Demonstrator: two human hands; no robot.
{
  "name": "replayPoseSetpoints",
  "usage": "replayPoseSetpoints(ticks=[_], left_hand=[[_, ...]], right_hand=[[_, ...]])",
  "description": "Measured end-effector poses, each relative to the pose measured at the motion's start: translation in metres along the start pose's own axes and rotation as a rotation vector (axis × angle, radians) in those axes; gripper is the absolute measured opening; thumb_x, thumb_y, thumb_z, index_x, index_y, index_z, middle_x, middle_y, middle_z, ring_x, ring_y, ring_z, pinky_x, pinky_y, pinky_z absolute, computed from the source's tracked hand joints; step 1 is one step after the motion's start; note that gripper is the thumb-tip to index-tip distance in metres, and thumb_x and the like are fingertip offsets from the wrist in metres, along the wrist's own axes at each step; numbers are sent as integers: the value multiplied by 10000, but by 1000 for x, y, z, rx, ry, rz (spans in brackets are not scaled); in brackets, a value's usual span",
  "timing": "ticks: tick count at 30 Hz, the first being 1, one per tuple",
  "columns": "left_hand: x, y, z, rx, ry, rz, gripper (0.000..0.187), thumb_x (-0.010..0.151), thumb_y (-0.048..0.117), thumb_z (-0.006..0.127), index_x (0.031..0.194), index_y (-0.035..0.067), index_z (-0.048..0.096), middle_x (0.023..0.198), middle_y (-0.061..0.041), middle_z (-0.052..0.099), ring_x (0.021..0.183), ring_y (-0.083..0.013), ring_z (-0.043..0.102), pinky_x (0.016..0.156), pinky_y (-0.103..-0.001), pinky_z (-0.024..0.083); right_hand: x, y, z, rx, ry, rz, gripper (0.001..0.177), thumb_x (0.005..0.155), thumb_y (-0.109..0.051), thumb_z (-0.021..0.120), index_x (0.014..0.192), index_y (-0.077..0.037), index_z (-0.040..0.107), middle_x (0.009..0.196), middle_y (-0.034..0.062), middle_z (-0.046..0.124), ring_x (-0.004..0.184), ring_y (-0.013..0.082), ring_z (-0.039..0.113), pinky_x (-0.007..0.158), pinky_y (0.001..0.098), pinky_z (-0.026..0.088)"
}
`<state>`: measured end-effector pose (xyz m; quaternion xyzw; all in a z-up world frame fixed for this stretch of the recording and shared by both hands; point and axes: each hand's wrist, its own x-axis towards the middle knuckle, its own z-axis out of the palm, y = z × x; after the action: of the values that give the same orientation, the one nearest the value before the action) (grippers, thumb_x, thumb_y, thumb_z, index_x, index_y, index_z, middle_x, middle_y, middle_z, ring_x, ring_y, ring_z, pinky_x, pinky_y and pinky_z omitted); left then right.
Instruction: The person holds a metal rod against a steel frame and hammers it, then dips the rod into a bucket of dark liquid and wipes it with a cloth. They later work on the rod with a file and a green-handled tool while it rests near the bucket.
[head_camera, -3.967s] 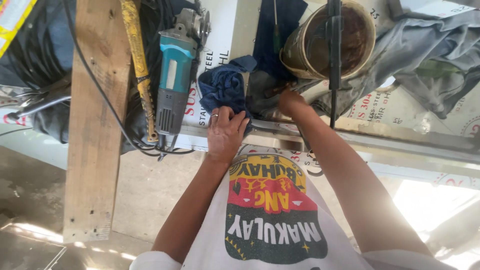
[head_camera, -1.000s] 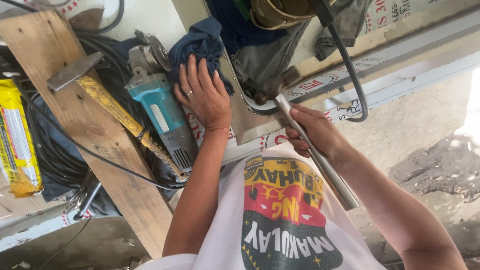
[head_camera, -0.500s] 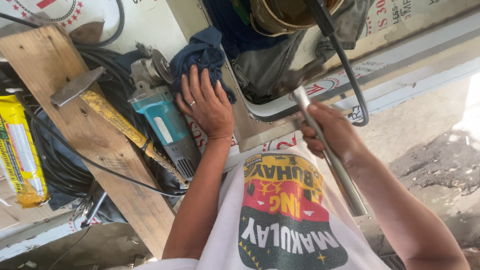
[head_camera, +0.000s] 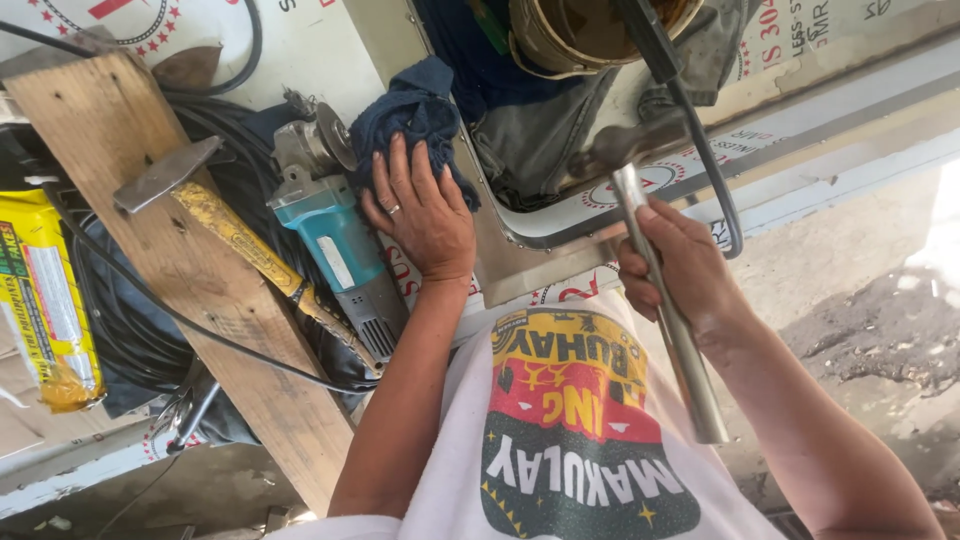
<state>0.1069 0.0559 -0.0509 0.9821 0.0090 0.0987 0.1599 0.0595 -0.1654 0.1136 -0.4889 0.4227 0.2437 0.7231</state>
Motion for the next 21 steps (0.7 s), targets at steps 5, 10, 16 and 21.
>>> replayPoseSetpoints(ticks=[5,10,16,21], left_hand=[[-2,1,0,4,9,5,377,1132,326,505,1446,121,548,1593,-74,467,1509,-324,383,1225,-575,254],[-3,0,-3,0,-7,5,386,1125,326,509,1450,121,545,1589,-83,467,1501,-331,391,1217,-574,259],[-3,0,-1,2,20,8,384,1137,325,503,1461,120,535,1596,-80,467,1517,-318,376,1232,-568,253],[-1,-1,-2,-8,-19,-2,392,1130,332,494,1462,128,535,1600,-77,458,1518,-315,366,1226,-571,236]], right_hand=[[-4,17,23,-121,-26,274,277,1097,-315,387,1114,-57,486,595,-18,456,380,66,383,310,210,332],[-7,4,23,-272,-4,285,296,1046,-320,385,1264,-234,565,567,-12,449,359,75,378,293,226,323],[-1,20,21,-534,26,119,401,1089,-318,347,1244,0,537,603,10,496,377,99,437,314,251,371],[-8,-5,25,-701,-29,115,440,1037,-288,427,1429,-100,493,626,1,515,408,83,474,331,272,384]])
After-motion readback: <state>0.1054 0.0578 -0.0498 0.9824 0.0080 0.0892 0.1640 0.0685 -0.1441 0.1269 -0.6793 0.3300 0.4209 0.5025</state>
